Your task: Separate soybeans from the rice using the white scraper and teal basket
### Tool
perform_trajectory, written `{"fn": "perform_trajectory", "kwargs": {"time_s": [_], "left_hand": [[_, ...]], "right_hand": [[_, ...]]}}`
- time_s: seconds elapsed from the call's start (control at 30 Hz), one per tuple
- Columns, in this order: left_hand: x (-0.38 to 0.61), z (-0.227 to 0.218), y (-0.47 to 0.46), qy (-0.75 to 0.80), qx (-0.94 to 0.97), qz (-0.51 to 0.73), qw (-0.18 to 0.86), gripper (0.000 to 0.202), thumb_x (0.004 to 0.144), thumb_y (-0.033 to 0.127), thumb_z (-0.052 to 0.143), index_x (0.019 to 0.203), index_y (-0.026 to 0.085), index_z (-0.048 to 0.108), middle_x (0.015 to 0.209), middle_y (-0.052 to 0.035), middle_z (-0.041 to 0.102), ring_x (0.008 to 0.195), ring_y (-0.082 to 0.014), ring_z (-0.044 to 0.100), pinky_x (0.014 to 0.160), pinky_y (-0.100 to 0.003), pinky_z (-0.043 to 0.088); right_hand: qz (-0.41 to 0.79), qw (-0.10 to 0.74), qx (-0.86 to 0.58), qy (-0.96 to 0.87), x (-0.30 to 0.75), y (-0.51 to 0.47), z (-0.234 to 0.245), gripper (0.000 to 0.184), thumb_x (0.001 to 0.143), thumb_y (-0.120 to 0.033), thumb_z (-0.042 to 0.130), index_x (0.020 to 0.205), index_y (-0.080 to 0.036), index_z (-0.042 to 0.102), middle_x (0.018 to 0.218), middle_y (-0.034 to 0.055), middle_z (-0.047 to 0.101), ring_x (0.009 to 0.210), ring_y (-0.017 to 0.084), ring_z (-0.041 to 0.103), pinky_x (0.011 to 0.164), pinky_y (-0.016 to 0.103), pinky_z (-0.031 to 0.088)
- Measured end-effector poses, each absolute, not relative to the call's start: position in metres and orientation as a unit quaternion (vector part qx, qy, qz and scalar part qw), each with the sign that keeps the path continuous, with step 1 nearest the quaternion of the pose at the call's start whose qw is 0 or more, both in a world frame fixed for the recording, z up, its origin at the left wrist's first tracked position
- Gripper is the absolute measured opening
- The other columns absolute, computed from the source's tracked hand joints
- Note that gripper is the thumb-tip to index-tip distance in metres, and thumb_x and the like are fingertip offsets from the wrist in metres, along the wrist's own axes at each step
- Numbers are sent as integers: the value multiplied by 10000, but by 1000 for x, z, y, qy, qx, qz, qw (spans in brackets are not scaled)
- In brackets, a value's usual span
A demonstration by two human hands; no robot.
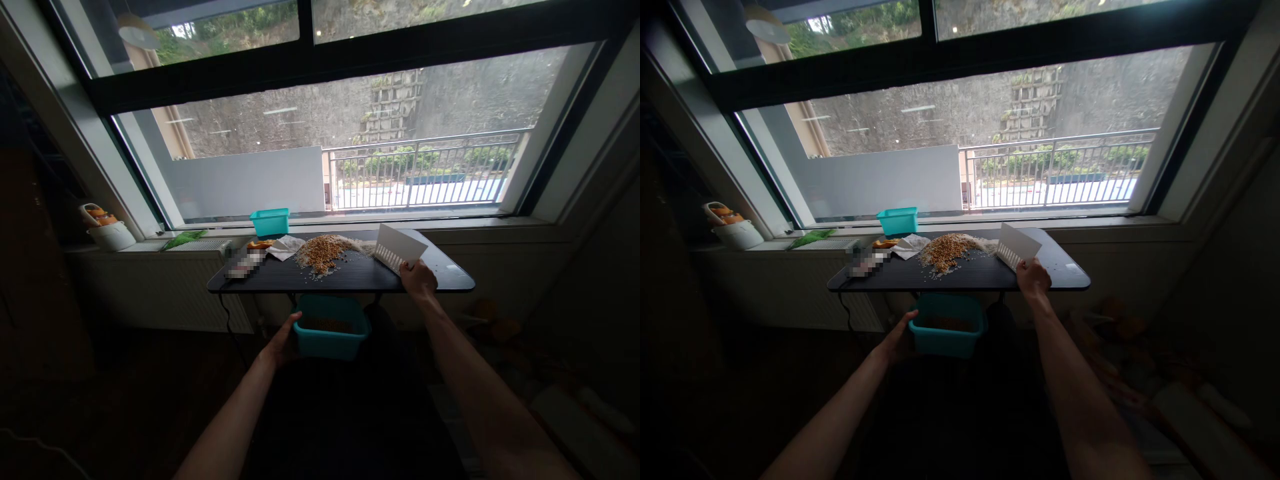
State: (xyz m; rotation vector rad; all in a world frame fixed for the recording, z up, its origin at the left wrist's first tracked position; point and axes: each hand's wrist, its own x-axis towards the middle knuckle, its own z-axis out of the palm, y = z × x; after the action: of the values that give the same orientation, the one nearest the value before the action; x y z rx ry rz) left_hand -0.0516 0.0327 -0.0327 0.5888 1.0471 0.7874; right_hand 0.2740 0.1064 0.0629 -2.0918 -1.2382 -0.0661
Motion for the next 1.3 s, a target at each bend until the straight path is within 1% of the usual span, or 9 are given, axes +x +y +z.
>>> {"fn": "perform_trajectory", "kwargs": {"time_s": [0.17,0.43,0.67,0.8,0.93,1.0,1.07,1.13,1.3], "left_hand": [[-48,-35,34,491,266,363,746,532,701,597,506,1073,217,516,920,-77,633,882,-256,594,700,-360,483],[-52,-34,31,474,264,377,751,598,670,601,537,1117,206,490,981,-108,609,912,-274,579,718,-378,480],[-50,-29,30,473,259,384,750,545,681,586,533,1096,236,485,985,-81,607,931,-267,573,725,-387,483],[-54,-29,28,453,262,385,760,509,702,585,502,1068,232,503,942,-61,619,893,-249,587,702,-369,489],[-58,-30,27,438,256,386,771,508,712,583,485,1065,220,521,898,-57,630,845,-239,601,683,-351,486],[-60,-30,27,428,252,385,778,522,712,581,487,1062,195,531,881,-70,634,836,-241,603,681,-343,483],[-62,-30,26,416,246,388,785,535,714,577,491,1066,177,535,874,-80,635,835,-240,602,683,-335,479],[-63,-32,26,407,239,391,790,547,715,579,492,1076,170,533,872,-82,636,836,-238,601,687,-330,475],[-64,-37,24,394,229,400,795,582,707,593,492,1100,165,524,880,-86,631,842,-238,597,698,-333,467]], "right_hand": [[-18,386,-763,-518,271,109,65,304,803,-379,431,883,-144,607,793,116,651,735,236,591,603,292,345],[-7,434,-683,-587,238,116,79,261,796,-394,447,813,-170,580,725,73,625,690,199,555,590,271,334],[46,442,-574,-688,187,130,94,215,780,-373,463,735,-182,552,620,9,577,582,139,496,537,231,306],[28,437,-526,-729,167,144,102,216,786,-355,463,750,-172,573,613,10,575,550,125,462,510,227,287],[-30,428,-458,-779,151,164,123,227,815,-284,436,855,-165,625,711,56,632,623,156,513,546,248,330],[-77,400,-395,-823,139,172,136,247,828,-216,414,896,-165,646,803,78,653,713,174,530,605,273,366],[-114,351,-334,-868,123,177,148,284,843,-159,387,909,-166,664,875,84,656,787,182,523,655,298,387],[-142,293,-291,-900,106,179,155,307,847,-115,380,929,-171,670,932,82,649,826,183,506,663,304,395],[-225,147,-234,-934,71,172,158,309,825,-36,416,930,-165,676,943,95,624,875,194,457,651,287,372]]}}
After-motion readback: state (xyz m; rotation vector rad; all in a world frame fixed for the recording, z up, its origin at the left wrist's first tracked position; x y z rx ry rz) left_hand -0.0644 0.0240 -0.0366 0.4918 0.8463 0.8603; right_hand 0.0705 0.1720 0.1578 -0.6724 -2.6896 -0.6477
